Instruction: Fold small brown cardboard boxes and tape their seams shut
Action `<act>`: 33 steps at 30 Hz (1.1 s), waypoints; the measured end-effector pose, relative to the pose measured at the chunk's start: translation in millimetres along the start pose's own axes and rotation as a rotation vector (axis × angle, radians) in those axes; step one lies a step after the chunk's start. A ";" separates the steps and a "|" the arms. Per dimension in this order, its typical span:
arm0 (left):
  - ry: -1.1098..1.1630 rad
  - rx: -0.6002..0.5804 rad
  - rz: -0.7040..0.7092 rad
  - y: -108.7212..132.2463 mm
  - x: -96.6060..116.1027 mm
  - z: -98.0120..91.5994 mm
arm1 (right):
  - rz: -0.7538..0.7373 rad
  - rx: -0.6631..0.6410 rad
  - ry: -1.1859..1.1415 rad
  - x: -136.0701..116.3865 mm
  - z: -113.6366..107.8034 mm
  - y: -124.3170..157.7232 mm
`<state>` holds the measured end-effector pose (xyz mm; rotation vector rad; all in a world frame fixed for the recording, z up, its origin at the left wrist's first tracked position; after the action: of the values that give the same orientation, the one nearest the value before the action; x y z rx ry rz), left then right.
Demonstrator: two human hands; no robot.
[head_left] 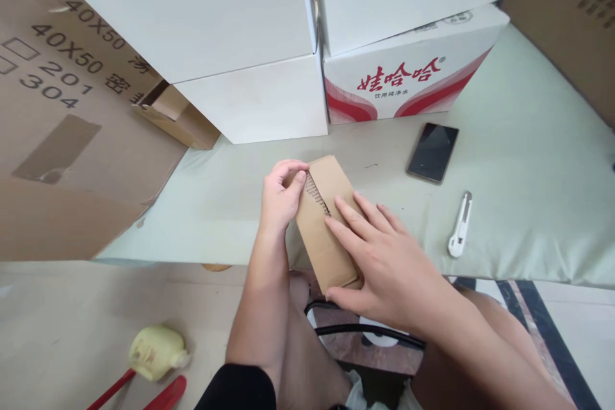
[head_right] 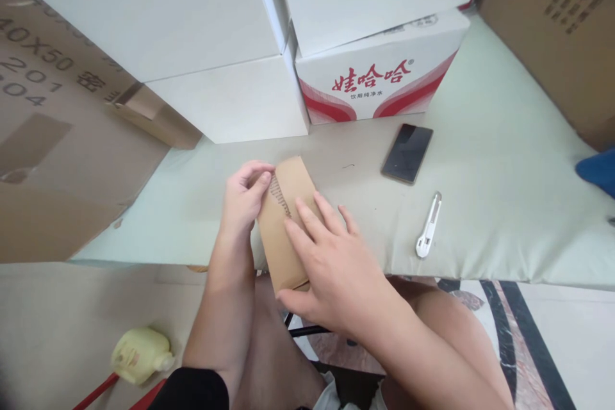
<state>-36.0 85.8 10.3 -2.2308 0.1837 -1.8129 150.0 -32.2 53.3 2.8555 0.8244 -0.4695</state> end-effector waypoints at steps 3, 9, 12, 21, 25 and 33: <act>-0.007 -0.001 -0.009 0.1 1.8 0.9 | -0.011 -0.003 0.054 -3.7 3.1 0.1; 0.017 0.022 -0.027 0.4 3.2 1.2 | -0.046 -0.038 0.069 -8.7 1.3 -0.7; 0.053 0.014 -0.014 1.1 0.3 -0.8 | -0.061 -0.046 0.047 -8.0 -2.3 0.2; 0.379 -0.020 -0.150 3.0 -35.7 2.0 | -0.034 0.032 -0.034 8.0 -0.6 1.7; 0.324 -0.104 -0.208 3.0 -57.4 9.8 | 0.020 0.058 -0.080 23.8 -2.2 2.0; 0.299 -0.065 -0.237 -5.8 -68.7 12.8 | -0.029 0.088 -0.213 36.2 -3.9 3.6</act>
<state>-38.5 110.8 -55.2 -2.0861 0.0344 -2.2942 182.0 -16.4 45.1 2.8083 0.8263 -0.8166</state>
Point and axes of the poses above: each hand's wrist, its own y-axis away from the middle knuckle, its own z-axis out of the palm, x = y × z, the point moved 3 cm from there along -y, towards the middle knuckle, and after that the axes turned 8 degrees about y, right-handed, at the moved point
